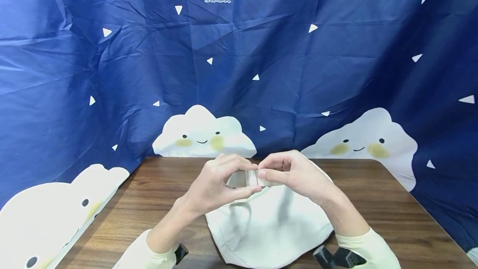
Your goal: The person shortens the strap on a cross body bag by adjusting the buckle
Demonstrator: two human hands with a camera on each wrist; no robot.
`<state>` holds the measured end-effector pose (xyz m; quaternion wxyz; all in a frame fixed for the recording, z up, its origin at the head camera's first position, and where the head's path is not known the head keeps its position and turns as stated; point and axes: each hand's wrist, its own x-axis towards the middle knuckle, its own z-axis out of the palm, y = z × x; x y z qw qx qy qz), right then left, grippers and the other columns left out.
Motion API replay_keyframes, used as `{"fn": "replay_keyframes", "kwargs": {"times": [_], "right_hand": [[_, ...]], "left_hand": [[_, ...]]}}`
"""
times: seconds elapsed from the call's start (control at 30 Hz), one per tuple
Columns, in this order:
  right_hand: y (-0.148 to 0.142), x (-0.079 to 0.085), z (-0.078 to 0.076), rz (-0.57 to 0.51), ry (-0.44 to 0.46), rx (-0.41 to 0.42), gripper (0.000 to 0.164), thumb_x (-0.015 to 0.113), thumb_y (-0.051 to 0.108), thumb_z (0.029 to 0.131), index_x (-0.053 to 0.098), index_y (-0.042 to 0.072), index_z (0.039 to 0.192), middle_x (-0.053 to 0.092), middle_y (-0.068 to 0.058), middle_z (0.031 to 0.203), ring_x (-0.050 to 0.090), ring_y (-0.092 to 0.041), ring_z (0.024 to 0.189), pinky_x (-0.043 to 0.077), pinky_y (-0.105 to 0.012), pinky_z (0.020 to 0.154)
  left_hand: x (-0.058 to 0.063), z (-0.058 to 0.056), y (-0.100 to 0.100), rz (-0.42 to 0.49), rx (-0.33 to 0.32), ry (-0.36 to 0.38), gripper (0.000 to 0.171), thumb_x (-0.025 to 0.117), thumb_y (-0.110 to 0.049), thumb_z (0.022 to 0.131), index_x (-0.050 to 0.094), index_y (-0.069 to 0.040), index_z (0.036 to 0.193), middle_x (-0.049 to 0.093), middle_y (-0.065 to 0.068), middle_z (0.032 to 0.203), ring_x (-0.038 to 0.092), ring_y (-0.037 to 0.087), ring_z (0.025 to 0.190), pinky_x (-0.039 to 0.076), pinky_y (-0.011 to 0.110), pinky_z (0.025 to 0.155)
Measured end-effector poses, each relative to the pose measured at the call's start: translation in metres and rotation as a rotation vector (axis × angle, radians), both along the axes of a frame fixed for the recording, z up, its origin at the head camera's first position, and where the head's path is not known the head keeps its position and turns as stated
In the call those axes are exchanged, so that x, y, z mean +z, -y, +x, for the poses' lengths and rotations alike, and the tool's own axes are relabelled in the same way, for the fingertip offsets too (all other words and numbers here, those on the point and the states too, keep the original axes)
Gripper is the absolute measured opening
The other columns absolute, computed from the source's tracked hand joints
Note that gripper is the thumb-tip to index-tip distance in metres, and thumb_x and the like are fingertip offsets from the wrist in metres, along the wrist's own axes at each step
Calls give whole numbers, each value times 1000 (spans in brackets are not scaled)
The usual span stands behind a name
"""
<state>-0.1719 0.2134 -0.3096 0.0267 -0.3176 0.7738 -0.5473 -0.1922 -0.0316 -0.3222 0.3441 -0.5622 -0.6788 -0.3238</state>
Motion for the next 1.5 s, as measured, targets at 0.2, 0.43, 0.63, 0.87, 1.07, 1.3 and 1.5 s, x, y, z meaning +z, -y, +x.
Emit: {"fn": "replay_keyframes", "kwargs": {"times": [0.2, 0.43, 0.63, 0.87, 1.07, 1.3, 1.5], "right_hand": [[-18, 3, -4, 62, -3, 9, 12, 68, 12, 99, 73, 8, 109, 72, -13, 102, 67, -28, 95, 54, -38, 86], [-31, 10, -2, 119, -34, -43, 11, 71, 14, 97, 74, 13, 107, 72, -10, 97, 65, -25, 93, 54, -36, 85], [-29, 11, -1, 101, -34, -53, 10, 72, 15, 96, 75, 13, 106, 72, -11, 96, 65, -26, 91, 55, -38, 83], [-24, 11, 0, 60, -28, -59, 11, 72, 13, 96, 75, 10, 106, 73, -13, 97, 66, -28, 89, 55, -38, 83], [-21, 11, 2, 42, -34, -58, 11, 73, 12, 95, 75, 9, 105, 73, -13, 97, 68, -28, 88, 56, -37, 82], [-17, 8, 1, 21, -41, -16, 10, 71, 9, 96, 74, 8, 105, 72, -14, 97, 66, -28, 88, 55, -37, 82], [-10, 5, 2, -7, -41, -3, 11, 71, 8, 96, 73, 7, 106, 72, -15, 99, 67, -29, 90, 55, -37, 81]], "left_hand": [[-1, -1, 1, -10, 61, -50, 33, 89, -28, 80, 73, -12, 103, 71, -7, 100, 63, 2, 92, 45, 24, 87], [-1, -1, 1, -17, 98, -76, 33, 88, -32, 81, 74, -14, 105, 71, -10, 99, 63, 0, 93, 42, 24, 83], [-1, -1, 1, -13, 101, -80, 33, 88, -32, 80, 74, -13, 104, 71, -9, 99, 63, 1, 93, 42, 24, 80], [-3, -1, 0, -27, 87, -59, 32, 87, -31, 82, 74, -13, 104, 71, -9, 99, 63, -1, 91, 40, 23, 81], [-2, -1, -1, -15, 71, -45, 31, 88, -29, 81, 74, -14, 104, 71, -9, 99, 63, -1, 91, 40, 23, 82], [-2, 0, 0, -2, 56, -31, 30, 88, -28, 81, 74, -14, 103, 72, -10, 99, 63, 0, 92, 40, 21, 82], [-1, 1, -1, -2, 37, -27, 30, 88, -27, 81, 74, -13, 104, 72, -10, 100, 63, 0, 92, 41, 23, 84]]}}
